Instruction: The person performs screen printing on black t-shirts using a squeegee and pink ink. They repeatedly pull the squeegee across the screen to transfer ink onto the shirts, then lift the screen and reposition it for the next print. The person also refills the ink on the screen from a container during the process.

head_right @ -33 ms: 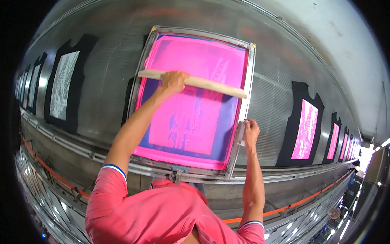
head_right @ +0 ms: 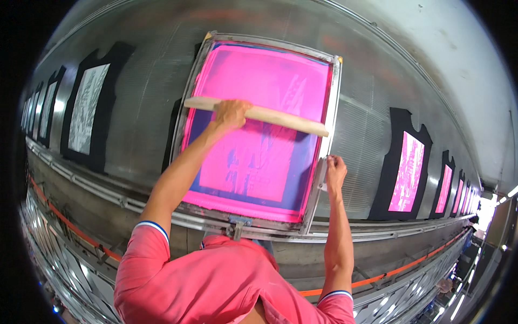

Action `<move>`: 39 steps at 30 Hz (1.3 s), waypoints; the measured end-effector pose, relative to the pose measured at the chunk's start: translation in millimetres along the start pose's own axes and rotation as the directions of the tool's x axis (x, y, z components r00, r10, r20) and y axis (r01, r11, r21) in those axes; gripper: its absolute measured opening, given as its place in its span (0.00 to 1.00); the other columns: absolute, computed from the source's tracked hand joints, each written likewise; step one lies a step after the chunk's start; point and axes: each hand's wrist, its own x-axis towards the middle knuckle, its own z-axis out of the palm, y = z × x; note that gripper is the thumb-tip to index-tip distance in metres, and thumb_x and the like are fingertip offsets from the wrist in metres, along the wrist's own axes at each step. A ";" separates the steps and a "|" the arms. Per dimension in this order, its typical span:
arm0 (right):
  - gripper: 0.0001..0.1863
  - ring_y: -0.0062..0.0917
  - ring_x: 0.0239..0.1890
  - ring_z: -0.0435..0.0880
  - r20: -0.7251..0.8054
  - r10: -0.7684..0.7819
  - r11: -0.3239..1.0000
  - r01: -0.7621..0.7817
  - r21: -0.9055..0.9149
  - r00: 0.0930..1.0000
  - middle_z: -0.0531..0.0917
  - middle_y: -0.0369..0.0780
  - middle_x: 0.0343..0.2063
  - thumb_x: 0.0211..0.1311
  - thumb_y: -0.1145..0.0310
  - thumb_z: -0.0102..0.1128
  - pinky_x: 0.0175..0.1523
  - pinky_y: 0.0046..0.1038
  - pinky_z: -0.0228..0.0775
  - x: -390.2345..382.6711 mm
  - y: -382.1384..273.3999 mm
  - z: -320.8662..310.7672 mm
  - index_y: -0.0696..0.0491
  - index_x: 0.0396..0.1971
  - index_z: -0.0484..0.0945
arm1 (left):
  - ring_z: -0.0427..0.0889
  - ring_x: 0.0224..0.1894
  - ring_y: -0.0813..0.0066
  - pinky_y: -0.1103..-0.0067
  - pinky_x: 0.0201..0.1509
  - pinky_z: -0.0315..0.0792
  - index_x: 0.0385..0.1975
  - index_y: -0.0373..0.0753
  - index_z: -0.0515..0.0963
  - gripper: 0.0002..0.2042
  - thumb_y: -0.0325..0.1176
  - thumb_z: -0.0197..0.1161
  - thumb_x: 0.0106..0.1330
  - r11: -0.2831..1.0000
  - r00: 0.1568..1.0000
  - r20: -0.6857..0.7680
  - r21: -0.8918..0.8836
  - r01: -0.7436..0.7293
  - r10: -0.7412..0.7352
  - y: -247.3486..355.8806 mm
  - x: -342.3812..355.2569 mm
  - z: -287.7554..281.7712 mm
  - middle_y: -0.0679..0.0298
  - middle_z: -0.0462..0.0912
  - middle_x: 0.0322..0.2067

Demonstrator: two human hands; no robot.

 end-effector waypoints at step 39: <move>0.16 0.21 0.25 0.70 -0.134 -0.316 0.908 0.340 0.246 0.939 0.77 0.38 0.20 0.61 0.63 0.59 0.32 0.31 0.63 -182.2 -339.3 344.8 0.64 0.33 0.81 | 0.84 0.32 0.51 0.60 0.37 0.77 0.30 0.43 0.85 0.14 0.23 0.61 0.42 0.989 0.988 0.093 -0.068 0.134 -0.127 -368.9 -433.4 -244.5 0.52 0.84 0.26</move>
